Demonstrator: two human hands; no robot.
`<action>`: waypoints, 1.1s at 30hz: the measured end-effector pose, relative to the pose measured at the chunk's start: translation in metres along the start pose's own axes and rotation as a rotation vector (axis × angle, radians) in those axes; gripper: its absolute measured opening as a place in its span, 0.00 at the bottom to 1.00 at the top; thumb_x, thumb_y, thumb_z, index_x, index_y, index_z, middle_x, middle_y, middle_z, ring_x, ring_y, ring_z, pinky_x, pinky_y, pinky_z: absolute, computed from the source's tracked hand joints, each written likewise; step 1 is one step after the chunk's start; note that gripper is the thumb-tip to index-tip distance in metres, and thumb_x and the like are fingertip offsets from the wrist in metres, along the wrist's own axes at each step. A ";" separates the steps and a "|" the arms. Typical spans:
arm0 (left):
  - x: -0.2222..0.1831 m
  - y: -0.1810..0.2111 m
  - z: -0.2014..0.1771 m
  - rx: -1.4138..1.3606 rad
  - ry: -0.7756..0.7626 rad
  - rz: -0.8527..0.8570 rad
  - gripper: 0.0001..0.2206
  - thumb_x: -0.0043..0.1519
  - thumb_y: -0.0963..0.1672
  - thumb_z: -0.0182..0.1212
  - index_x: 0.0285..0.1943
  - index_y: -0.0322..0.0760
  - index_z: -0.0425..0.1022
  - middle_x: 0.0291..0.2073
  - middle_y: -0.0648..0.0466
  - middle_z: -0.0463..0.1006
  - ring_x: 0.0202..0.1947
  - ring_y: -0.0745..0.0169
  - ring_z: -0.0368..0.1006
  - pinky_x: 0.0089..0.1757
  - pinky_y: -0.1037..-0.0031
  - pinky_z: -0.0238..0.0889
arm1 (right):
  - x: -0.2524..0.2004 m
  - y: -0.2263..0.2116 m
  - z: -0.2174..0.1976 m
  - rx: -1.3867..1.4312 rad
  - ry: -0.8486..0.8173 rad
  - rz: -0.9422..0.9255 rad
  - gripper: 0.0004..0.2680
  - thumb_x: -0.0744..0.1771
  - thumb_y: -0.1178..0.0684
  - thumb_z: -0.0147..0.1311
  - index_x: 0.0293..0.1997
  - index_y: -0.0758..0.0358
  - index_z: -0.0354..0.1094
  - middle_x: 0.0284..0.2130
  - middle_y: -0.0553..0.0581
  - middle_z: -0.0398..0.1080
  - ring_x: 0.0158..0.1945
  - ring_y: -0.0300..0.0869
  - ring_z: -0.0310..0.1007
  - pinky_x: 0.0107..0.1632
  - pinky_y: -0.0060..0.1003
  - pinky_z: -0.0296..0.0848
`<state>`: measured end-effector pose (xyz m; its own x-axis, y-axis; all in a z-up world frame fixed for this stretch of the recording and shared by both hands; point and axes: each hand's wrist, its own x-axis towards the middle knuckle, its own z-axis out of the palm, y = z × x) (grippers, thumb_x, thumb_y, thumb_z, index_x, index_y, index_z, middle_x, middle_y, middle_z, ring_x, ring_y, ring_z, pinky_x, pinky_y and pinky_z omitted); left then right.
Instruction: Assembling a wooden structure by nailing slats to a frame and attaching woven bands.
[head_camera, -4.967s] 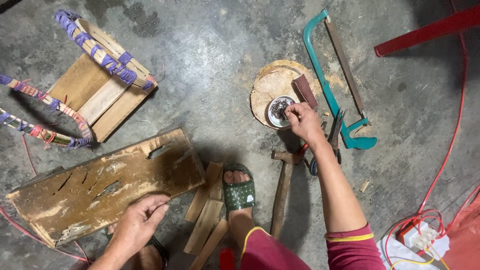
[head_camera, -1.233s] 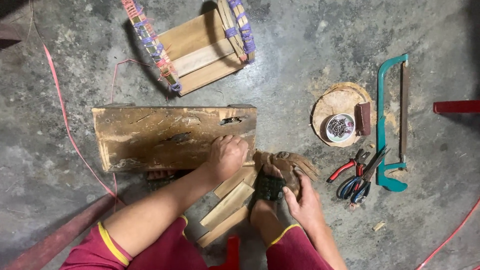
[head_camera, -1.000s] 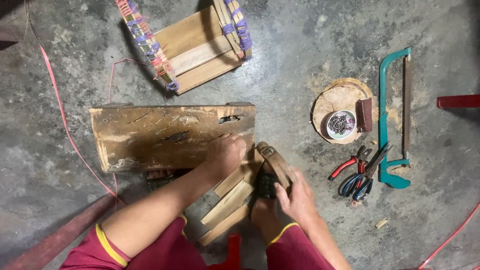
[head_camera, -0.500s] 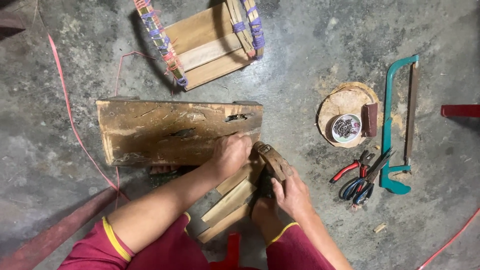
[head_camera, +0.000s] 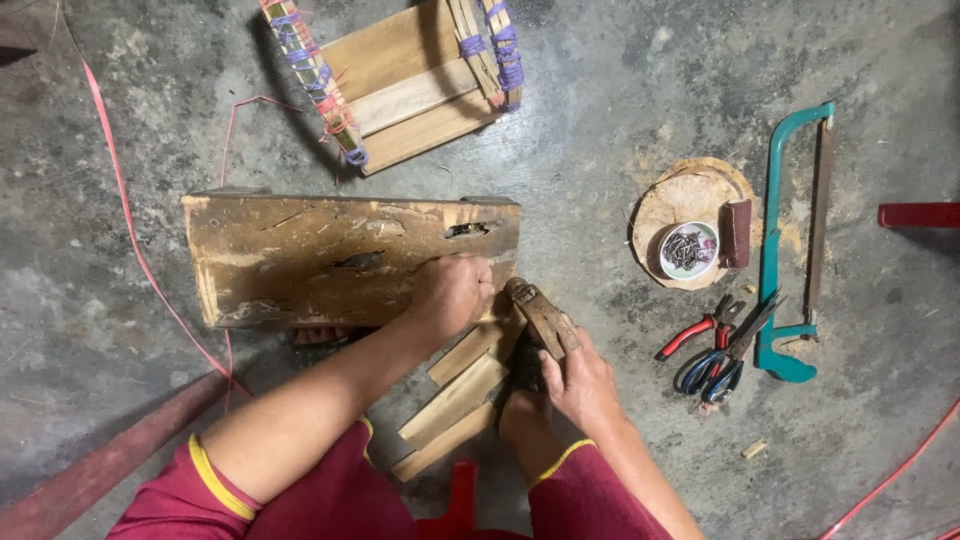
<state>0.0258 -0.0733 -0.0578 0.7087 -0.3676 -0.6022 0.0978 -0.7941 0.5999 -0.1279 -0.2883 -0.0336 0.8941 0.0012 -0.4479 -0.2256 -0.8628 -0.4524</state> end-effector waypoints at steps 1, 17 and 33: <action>0.003 -0.005 0.005 0.000 -0.001 0.000 0.07 0.59 0.46 0.59 0.30 0.46 0.79 0.31 0.48 0.81 0.38 0.40 0.80 0.37 0.54 0.74 | 0.000 -0.002 -0.001 0.000 -0.001 0.001 0.18 0.68 0.43 0.49 0.65 0.53 0.59 0.40 0.62 0.68 0.37 0.68 0.76 0.37 0.65 0.79; 0.021 -0.002 0.011 0.039 -0.096 -0.151 0.07 0.58 0.44 0.58 0.37 0.44 0.83 0.32 0.44 0.84 0.41 0.40 0.82 0.42 0.58 0.75 | -0.001 0.001 -0.001 -0.144 0.169 -0.249 0.15 0.68 0.45 0.50 0.62 0.51 0.67 0.54 0.59 0.73 0.53 0.60 0.75 0.48 0.54 0.79; 0.018 0.008 0.009 0.045 -0.098 -0.219 0.08 0.56 0.44 0.58 0.36 0.46 0.85 0.32 0.46 0.85 0.42 0.41 0.82 0.44 0.58 0.75 | 0.005 -0.008 -0.019 0.072 0.235 -0.250 0.17 0.66 0.46 0.55 0.61 0.57 0.71 0.54 0.66 0.73 0.56 0.62 0.74 0.55 0.53 0.76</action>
<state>0.0332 -0.0900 -0.0684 0.6026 -0.2273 -0.7650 0.2092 -0.8801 0.4262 -0.1139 -0.2912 -0.0176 0.9878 0.0844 -0.1308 -0.0077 -0.8128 -0.5826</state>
